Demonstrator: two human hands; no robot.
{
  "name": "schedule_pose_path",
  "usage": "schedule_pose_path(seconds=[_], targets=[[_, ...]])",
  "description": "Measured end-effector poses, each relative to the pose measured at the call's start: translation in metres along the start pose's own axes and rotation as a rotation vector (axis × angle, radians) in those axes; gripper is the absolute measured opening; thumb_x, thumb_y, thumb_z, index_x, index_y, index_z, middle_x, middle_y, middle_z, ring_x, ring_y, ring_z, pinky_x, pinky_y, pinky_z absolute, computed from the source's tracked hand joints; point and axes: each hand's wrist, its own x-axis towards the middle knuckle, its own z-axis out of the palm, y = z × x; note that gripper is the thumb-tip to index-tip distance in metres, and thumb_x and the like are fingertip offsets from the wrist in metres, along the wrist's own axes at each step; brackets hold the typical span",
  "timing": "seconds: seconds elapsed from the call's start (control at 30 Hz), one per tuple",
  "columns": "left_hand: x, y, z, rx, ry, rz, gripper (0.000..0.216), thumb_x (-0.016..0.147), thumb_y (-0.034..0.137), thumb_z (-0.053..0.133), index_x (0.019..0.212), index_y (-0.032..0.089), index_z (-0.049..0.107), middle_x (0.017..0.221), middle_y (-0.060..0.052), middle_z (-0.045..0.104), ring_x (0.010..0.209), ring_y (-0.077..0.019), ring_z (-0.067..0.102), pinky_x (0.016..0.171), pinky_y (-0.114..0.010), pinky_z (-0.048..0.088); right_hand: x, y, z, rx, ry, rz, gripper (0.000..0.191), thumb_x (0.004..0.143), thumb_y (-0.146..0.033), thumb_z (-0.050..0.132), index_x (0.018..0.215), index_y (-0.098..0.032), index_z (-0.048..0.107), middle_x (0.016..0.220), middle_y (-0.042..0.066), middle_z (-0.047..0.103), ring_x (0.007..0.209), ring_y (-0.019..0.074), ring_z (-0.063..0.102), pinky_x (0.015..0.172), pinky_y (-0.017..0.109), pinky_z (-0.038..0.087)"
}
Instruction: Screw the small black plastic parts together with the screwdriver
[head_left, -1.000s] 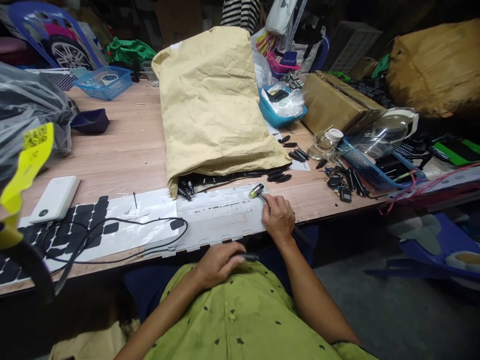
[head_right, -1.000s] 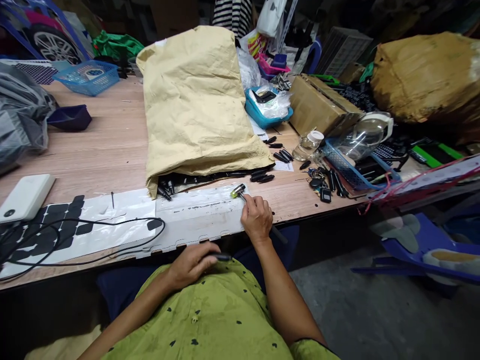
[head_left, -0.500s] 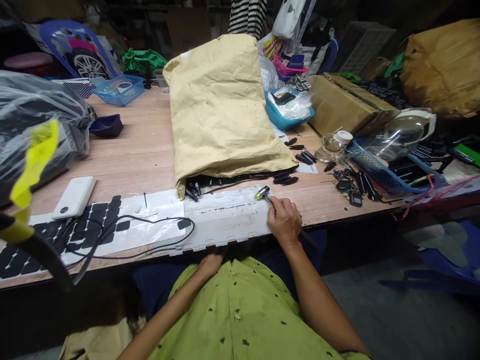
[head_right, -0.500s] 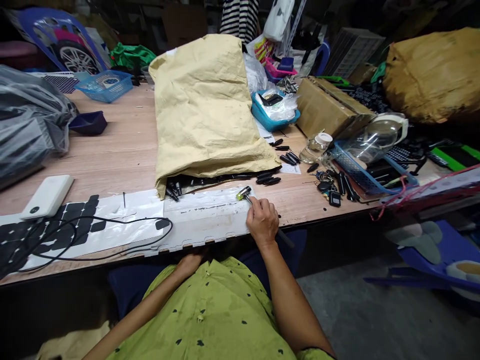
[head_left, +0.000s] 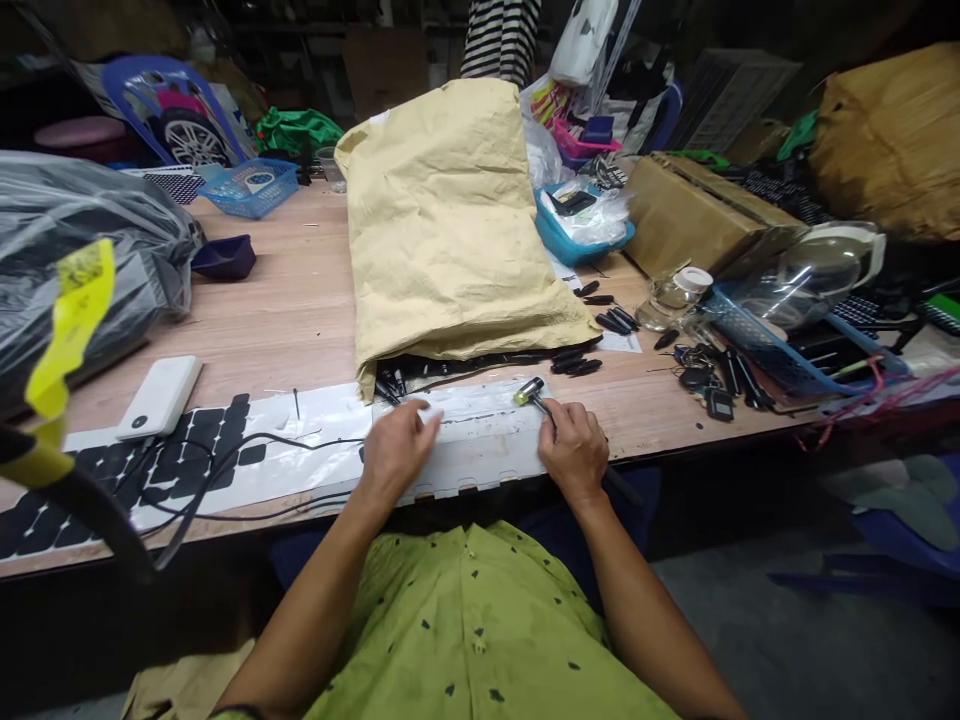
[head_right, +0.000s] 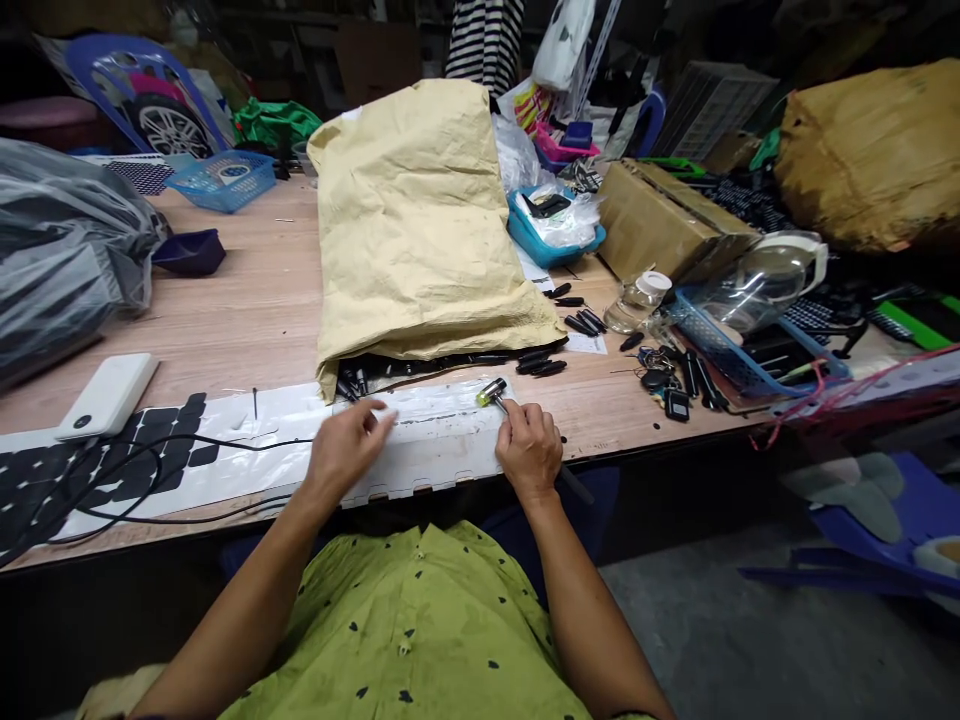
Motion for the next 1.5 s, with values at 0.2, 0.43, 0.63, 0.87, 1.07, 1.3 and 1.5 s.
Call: schedule_pose_path(seconds=[0.2,0.43,0.63,0.87,1.07,1.3,1.5], targets=[[0.062,-0.003,-0.002,0.243,0.385,-0.184,0.034,0.085,0.045,0.069,0.107,0.020,0.065,0.112,-0.015,0.066,0.112,-0.0347,0.061,0.085,-0.041,0.052,0.001,-0.001,0.000,-0.004,0.005,-0.001,0.029,0.091,-0.015,0.050,0.109,-0.023,0.071,0.085,0.007,0.060,0.079,0.0230,0.050,0.071,0.034,0.036],[0.054,-0.009,-0.004,0.249,0.309,-0.225,0.025,0.088,0.031,0.061,0.112,0.024,0.065,0.100,-0.010,0.071,0.098,-0.0306,0.068,0.080,-0.038,0.051,0.001,-0.002,-0.001,0.013,-0.024,0.017,0.030,0.091,-0.014,0.050,0.110,-0.022,0.072,0.086,0.008,0.060,0.079,0.0231,0.049,0.071,0.034,0.036],[0.028,-0.011,0.003,0.159,0.245,-0.061,0.023,0.087,0.026,0.057,0.106,0.027,0.069,0.081,-0.001,0.070,0.086,-0.0224,0.067,0.074,-0.030,0.047,0.002,-0.004,-0.002,-0.013,-0.026,0.012,0.030,0.089,-0.013,0.052,0.111,-0.023,0.072,0.087,0.006,0.060,0.079,0.0217,0.049,0.070,0.032,0.035],[0.028,-0.025,0.010,0.103,0.221,-0.041,0.026,0.080,0.029,0.064,0.105,0.025,0.069,0.075,0.001,0.065,0.077,-0.0201,0.063,0.068,-0.028,0.044,0.003,-0.005,-0.003,-0.037,0.013,-0.009,0.029,0.088,-0.012,0.053,0.108,-0.022,0.072,0.086,0.006,0.061,0.078,0.0213,0.048,0.070,0.032,0.034],[0.034,-0.028,0.012,0.132,0.320,-0.030,0.027,0.085,0.034,0.058,0.105,0.020,0.071,0.085,-0.005,0.066,0.085,-0.0239,0.063,0.076,-0.034,0.049,0.003,-0.004,-0.003,-0.038,0.030,-0.021,0.029,0.088,-0.012,0.054,0.108,-0.022,0.072,0.085,0.005,0.061,0.077,0.0213,0.048,0.069,0.032,0.034],[0.035,-0.023,0.020,0.300,0.382,-0.044,0.018,0.079,0.031,0.064,0.090,0.021,0.075,0.095,-0.010,0.062,0.099,-0.0318,0.059,0.085,-0.043,0.047,0.003,-0.004,-0.002,-0.037,0.042,-0.028,0.029,0.088,-0.013,0.054,0.109,-0.022,0.072,0.084,0.005,0.061,0.077,0.0210,0.049,0.069,0.032,0.035],[0.012,-0.024,0.036,0.256,0.290,0.237,0.014,0.082,0.027,0.066,0.092,0.023,0.074,0.097,-0.008,0.064,0.098,-0.0294,0.056,0.083,-0.042,0.044,0.002,-0.004,-0.004,-0.025,-0.011,0.001,0.030,0.089,-0.013,0.053,0.110,-0.023,0.072,0.087,0.006,0.061,0.078,0.0215,0.049,0.069,0.032,0.036]])
